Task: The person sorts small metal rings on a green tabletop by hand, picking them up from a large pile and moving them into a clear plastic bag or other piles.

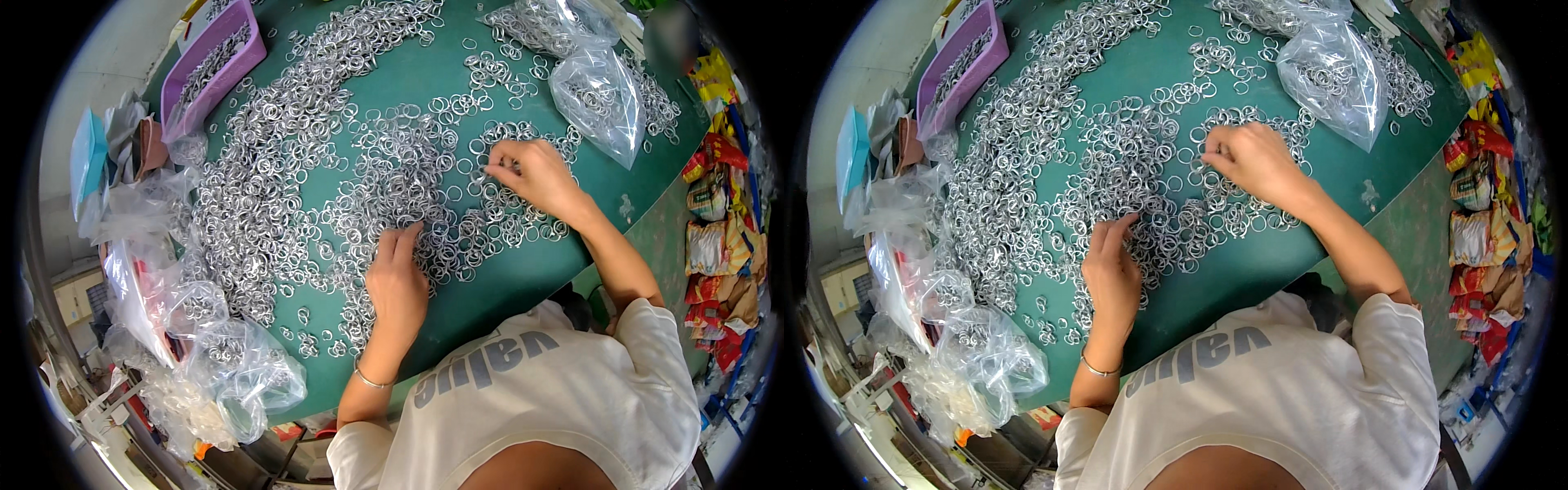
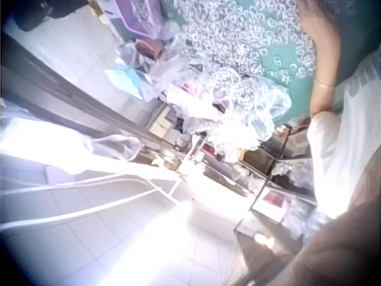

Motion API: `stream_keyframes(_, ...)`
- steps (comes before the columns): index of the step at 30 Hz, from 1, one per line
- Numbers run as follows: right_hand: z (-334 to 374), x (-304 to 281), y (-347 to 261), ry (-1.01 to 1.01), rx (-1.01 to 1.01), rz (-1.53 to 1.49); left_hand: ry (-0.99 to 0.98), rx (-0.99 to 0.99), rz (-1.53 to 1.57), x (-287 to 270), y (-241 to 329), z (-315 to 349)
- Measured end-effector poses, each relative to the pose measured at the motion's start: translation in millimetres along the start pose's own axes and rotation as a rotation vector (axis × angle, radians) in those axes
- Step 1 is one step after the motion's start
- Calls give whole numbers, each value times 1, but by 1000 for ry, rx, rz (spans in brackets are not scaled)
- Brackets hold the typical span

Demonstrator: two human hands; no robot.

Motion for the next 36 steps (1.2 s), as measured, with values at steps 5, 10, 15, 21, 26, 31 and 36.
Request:
stream_keyframes(5, 10, -29, 14, 123, 165, 76, -14, 41, -16, 10, 9, -8)
stream_keyframes(10, 12, -35, 0, 241, 76, 222, -14, 214, -11, 43, 33, -41)
stream_keyframes(15, 16, -15, -13, 52, -60, 132, -108, 416, -69, 74, 44, -66)
stream_keyframes(21, 20, -12, -18, 29, -83, 127, -35, 54, 669, 51, 15, -73)
stream_keyframes(26, 19, 10, -17, -125, -156, 186, -381, -557, 1917, 59, 3, -46)
stream_keyframes(31, 22, -21, -4, -7, -19, -44, -462, -689, 1771, 71, -11, -22)
stream_keyframes(36, 31, -27, 20, -43, 137, -242, -527, -724, 1658, 77, -5, -13)
Point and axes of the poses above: each hand's wrist, its own z-axis away from the middle knuckle, its own x-axis out of the palm, y = z × x, the point moved 8 cm from there along -z, towards the middle knuckle, and after that the axes turned 1 degree about -y, right-handed, at the moved point
